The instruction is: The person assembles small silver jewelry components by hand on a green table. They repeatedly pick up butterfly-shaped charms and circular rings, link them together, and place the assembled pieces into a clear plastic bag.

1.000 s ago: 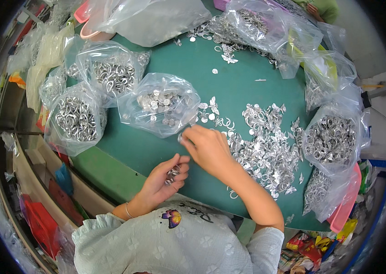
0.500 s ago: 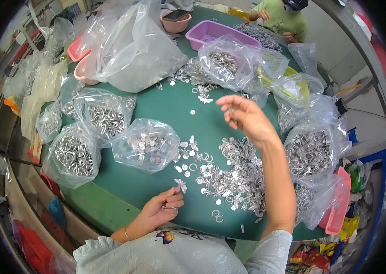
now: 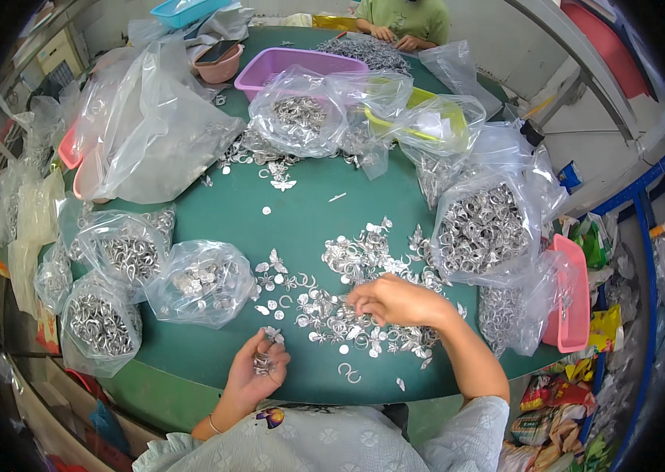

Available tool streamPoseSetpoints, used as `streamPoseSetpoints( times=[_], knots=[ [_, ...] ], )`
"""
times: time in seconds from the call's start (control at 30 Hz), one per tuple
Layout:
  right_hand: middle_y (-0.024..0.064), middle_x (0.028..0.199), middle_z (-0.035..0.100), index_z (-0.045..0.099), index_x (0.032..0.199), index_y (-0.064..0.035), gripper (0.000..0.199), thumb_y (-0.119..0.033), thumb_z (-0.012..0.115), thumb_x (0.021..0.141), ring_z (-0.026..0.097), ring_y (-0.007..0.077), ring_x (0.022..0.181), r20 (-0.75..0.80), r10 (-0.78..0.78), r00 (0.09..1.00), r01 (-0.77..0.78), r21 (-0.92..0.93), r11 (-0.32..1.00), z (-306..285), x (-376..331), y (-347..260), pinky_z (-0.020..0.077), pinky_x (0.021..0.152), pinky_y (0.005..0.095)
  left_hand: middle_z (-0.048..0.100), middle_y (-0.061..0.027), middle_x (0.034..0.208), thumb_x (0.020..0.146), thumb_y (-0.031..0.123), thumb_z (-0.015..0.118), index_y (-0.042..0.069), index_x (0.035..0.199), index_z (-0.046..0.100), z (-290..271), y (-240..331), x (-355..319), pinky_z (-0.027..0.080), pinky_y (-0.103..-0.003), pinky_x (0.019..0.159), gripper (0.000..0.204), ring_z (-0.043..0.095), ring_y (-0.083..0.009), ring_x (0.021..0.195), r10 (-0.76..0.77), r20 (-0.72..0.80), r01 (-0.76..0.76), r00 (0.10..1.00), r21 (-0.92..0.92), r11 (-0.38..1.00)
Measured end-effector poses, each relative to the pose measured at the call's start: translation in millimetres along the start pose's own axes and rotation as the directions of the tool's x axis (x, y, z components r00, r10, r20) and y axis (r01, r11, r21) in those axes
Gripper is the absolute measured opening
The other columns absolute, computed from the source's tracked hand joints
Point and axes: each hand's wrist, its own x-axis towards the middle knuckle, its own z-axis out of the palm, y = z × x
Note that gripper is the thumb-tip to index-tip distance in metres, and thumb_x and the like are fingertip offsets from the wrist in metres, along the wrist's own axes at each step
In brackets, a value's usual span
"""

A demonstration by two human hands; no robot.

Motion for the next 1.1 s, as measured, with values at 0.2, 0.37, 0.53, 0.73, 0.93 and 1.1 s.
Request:
streamPoseSetpoints(
  times=[0.2, 0.37, 0.53, 0.73, 0.93, 1.1],
  knots=[
    [0.0129, 0.076, 0.057, 0.058, 0.09, 0.0008, 0.028, 0.012, 0.045, 0.068, 0.054, 0.0232, 0.064, -0.642, -0.232, 0.731, 0.022, -0.317, 0.948, -63.2, -15.2, -8.0, 0.0448, 0.058, 0.0335, 0.029, 0.0011, 0.055, 0.091, 0.027, 0.044, 0.006, 0.072, 0.052, 1.1, -1.3, -1.8, 0.024, -0.02, 0.042, 0.03, 0.028, -0.0076, 0.05, -0.036, -0.02, 0.038, 0.999, 0.078, 0.996],
    [0.0176, 0.09, 0.055, 0.057, 0.097, 0.0013, 0.036, 0.013, 0.043, 0.067, 0.054, 0.0309, 0.081, -0.791, -0.505, 0.344, -0.339, -0.607, 0.719, -178.9, 16.3, 38.4, 0.0437, 0.07, 0.0373, 0.031, 0.0007, 0.054, 0.091, 0.024, 0.044, 0.004, 0.077, 0.056, 12.8, -9.0, 5.3, 0.025, -0.02, 0.041, 0.027, 0.028, -0.0076, 0.049, -0.059, -0.037, 0.065, 0.998, 0.17, 0.983],
    [0.0189, 0.093, 0.056, 0.057, 0.095, 0.0012, 0.032, 0.01, 0.047, 0.066, 0.054, 0.0345, 0.088, -0.775, -0.514, 0.367, -0.421, -0.631, 0.651, -160.0, 32.2, 34.8, 0.044, 0.077, 0.0394, 0.032, 0.0004, 0.055, 0.091, 0.023, 0.045, 0.004, 0.082, 0.058, 7.0, -10.5, -7.7, 0.024, -0.02, 0.041, 0.025, 0.028, -0.0082, 0.049, 0.056, 0.008, -0.056, 0.998, 0.309, 0.95],
    [0.014, 0.088, 0.057, 0.059, 0.088, -0.0009, 0.017, -0.003, 0.059, 0.072, 0.054, 0.0307, 0.088, -0.556, -0.419, 0.718, 0.002, -0.6, 0.8, -63.1, 71.4, 36.9, 0.0435, 0.078, 0.0374, 0.03, 0.0008, 0.054, 0.091, 0.022, 0.044, 0.003, 0.084, 0.056, 5.5, -14.1, 2.9, 0.024, -0.02, 0.041, 0.025, 0.029, -0.008, 0.049, -0.029, -0.013, 0.032, 0.999, 0.347, 0.937],
    [0.0104, 0.086, 0.054, 0.056, 0.081, -0.0027, 0.011, -0.01, 0.059, 0.074, 0.049, 0.0264, 0.091, -0.608, -0.471, 0.639, -0.141, -0.695, 0.706, -41.9, 142.6, 71.3, 0.0391, 0.077, 0.0363, 0.03, 0.0002, 0.053, 0.092, 0.021, 0.042, 0.003, 0.083, 0.055, 11.0, -13.7, -0.2, 0.025, -0.02, 0.041, 0.024, 0.029, -0.0083, 0.049, 0.005, 0.002, -0.005, 1.0, 0.324, 0.946],
    [0.0136, 0.075, 0.059, 0.053, 0.074, -0.0038, 0.004, -0.005, 0.054, 0.07, 0.057, 0.0315, 0.075, -0.701, -0.494, 0.514, -0.275, -0.68, 0.679, -84.7, 106.2, 32.7, 0.0421, 0.068, 0.0416, 0.03, 0.0001, 0.051, 0.091, 0.02, 0.041, 0.003, 0.082, 0.055, -1.7, -2.7, -5.8, 0.026, -0.021, 0.04, 0.024, 0.03, -0.0085, 0.048, 0.079, -0.01, -0.072, 0.997, 0.306, 0.949]
  ],
)
